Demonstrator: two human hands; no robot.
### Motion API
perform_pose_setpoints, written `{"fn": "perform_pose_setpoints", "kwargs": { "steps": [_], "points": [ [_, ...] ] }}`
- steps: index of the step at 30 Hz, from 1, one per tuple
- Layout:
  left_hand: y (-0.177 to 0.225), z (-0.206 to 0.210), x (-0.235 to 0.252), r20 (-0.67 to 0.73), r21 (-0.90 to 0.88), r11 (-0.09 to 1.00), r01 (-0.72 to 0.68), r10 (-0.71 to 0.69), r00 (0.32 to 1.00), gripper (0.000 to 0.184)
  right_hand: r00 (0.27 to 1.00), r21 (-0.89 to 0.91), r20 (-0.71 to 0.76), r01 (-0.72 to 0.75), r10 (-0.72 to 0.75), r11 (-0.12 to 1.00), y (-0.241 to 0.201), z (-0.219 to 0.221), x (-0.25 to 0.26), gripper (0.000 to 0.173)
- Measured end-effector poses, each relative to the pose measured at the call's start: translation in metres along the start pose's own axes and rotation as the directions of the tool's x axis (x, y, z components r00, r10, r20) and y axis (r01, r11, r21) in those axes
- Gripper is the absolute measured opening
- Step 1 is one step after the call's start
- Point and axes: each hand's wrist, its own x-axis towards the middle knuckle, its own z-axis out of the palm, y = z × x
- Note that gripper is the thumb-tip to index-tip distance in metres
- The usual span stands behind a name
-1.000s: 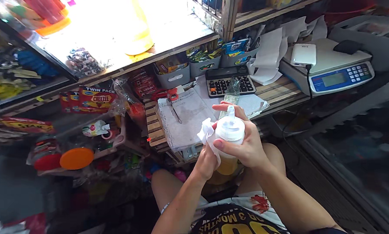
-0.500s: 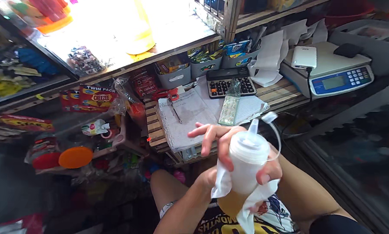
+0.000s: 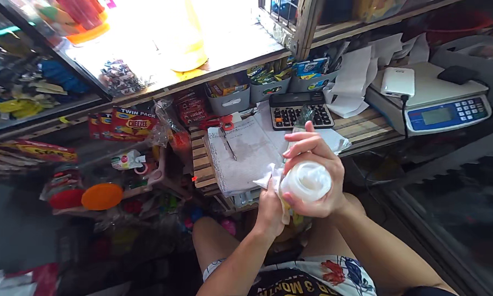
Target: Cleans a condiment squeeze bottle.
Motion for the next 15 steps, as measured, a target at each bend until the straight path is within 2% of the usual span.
{"fn": "perform_pose_setpoints", "kwargs": {
  "steps": [3,7,9,12,14,15],
  "points": [
    [0.016,-0.01,-0.012,0.116,0.098,0.988,0.122,-0.134,0.984,0.038,0.987,0.061,0.15,0.044,-0.053,0.997,-0.004,0.002,0.002,0.045],
    [0.017,-0.034,-0.015,0.214,0.387,0.916,0.109,-0.204,0.955,0.028,0.942,0.201,0.325,0.013,-0.079,0.979,-0.008,-0.002,0.009,0.046],
    [0.012,-0.044,-0.011,0.254,0.478,0.878,0.034,-0.175,0.951,0.022,0.922,0.271,0.38,-0.037,-0.072,0.962,-0.01,-0.006,0.017,0.045],
    [0.017,-0.056,-0.016,0.382,0.486,0.862,-0.146,-0.059,0.922,0.019,0.909,0.335,0.415,-0.106,-0.046,0.936,-0.009,-0.014,0.036,0.045],
    [0.031,-0.064,-0.026,0.428,0.458,0.856,-0.24,0.024,0.903,0.019,0.907,0.253,0.42,-0.096,-0.02,0.963,-0.004,-0.021,0.056,0.043],
    [0.04,-0.069,-0.033,0.409,0.424,0.872,-0.243,0.055,0.911,0.022,0.914,0.19,0.406,-0.104,0.018,0.976,0.001,-0.025,0.069,0.042]
  ]
}}
